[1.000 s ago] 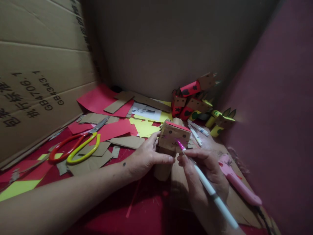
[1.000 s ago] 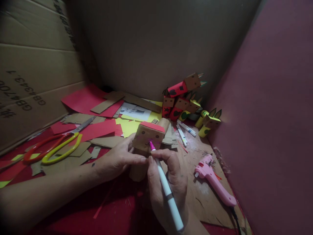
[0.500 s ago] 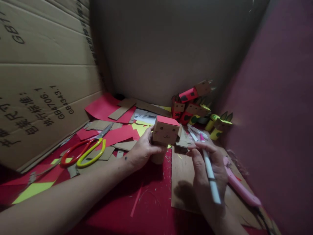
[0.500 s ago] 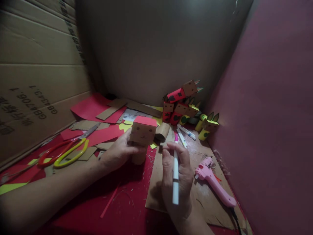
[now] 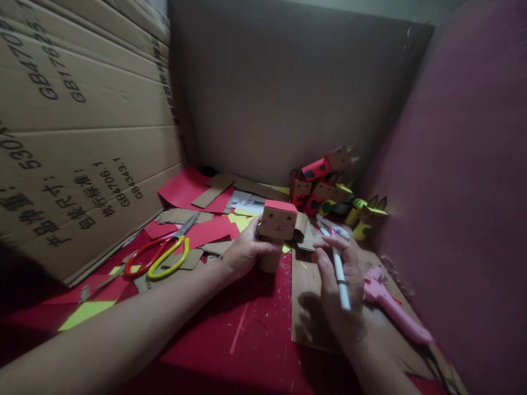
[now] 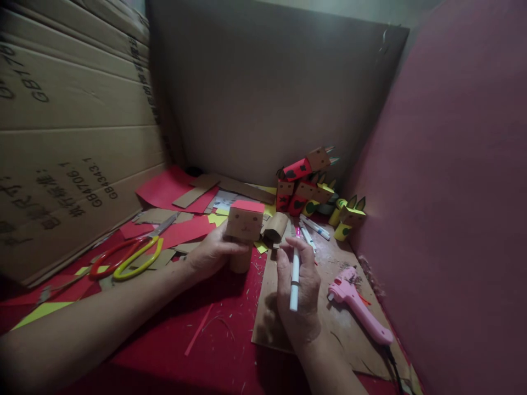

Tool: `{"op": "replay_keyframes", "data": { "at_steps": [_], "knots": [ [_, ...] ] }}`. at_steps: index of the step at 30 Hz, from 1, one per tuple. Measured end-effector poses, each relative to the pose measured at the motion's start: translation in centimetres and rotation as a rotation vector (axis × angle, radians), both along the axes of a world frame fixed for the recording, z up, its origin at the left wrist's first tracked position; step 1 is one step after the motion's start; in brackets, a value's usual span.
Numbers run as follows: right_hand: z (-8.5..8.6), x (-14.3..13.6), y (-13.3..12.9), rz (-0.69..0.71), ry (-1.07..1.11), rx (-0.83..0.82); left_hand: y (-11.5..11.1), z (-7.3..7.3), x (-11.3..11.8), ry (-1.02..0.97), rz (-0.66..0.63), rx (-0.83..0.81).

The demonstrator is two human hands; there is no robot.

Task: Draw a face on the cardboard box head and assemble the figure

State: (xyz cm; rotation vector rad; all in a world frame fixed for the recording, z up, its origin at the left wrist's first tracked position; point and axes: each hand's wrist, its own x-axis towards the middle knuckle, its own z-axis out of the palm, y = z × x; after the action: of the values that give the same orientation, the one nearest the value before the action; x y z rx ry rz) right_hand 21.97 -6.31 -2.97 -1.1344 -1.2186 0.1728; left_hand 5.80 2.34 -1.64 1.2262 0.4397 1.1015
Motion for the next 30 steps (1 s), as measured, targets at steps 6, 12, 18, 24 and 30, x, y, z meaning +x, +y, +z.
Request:
{"op": "replay_keyframes", "data": {
  "at_steps": [6, 12, 18, 24, 30],
  "knots": [
    [-0.2, 0.4, 0.3, 0.010, 0.002, 0.027, 0.5, -0.7, 0.3, -0.047, -0.060, 0.004],
    [-0.1, 0.8, 0.5, 0.001, -0.027, 0.014, 0.5, -1.0, 0.4, -0.048, -0.050, -0.010],
    [0.1, 0.9, 0.7, 0.047, -0.005, 0.010, 0.5, -1.2, 0.4, -0.031, -0.109, 0.004],
    [0.3, 1.0, 0.7, 0.304, 0.155, 0.033, -0.2, -1.5, 0.9, 0.003, -0.188, 0.002],
    [1.1, 0.7, 0.3, 0.515, 0.297, -0.007, -1.0, -1.2, 1.1, 0.057, -0.223, 0.019]
  ]
}}
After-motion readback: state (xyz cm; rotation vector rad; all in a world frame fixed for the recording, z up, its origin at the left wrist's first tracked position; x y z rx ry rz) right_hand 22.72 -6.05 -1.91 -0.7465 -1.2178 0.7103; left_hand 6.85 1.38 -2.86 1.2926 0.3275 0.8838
